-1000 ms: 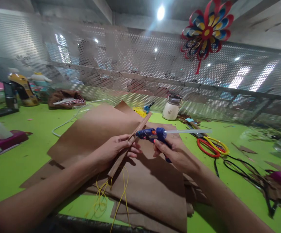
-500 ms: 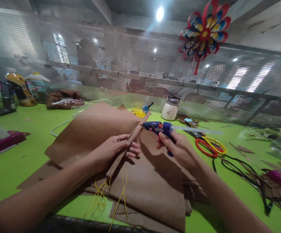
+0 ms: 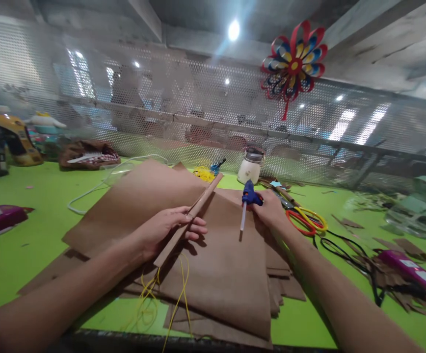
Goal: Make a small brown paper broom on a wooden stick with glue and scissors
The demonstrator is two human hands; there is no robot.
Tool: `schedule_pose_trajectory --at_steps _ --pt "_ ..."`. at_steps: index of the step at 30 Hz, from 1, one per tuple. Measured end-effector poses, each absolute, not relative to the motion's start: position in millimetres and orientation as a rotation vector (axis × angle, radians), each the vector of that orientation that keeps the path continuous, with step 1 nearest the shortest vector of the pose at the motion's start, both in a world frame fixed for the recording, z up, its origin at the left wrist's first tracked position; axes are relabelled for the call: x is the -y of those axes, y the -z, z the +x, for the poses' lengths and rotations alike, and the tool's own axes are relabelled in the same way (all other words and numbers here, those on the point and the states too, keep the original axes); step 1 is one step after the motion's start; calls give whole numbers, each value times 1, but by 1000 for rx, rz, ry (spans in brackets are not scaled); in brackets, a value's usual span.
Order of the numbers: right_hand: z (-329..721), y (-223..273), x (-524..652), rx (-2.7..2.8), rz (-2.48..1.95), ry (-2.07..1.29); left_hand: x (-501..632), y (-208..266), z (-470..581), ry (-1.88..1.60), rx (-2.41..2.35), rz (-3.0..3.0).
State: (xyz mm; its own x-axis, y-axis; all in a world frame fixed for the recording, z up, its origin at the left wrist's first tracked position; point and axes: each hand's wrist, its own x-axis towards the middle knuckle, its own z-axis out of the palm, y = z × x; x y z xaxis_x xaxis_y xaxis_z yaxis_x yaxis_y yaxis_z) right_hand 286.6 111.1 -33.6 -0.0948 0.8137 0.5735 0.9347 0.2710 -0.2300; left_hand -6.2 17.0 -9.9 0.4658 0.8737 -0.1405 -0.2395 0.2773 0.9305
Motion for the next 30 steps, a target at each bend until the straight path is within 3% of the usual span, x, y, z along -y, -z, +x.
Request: schedule_pose_trajectory --at_steps 5,9,16,30 --pt "297 40 -123 2084 -1648 216 -13 5 -3 -861 -801 1038" --pt "268 20 -98 1958 -1456 171 -12 9 2 -885 -832 1154" --pt "165 -8 -28 1708 -1168 -1056 -7 14 8 -965 -872 1501" --pt "151 11 -17 1391 -1020 -1413 -7 14 4 -952 -850 1661"
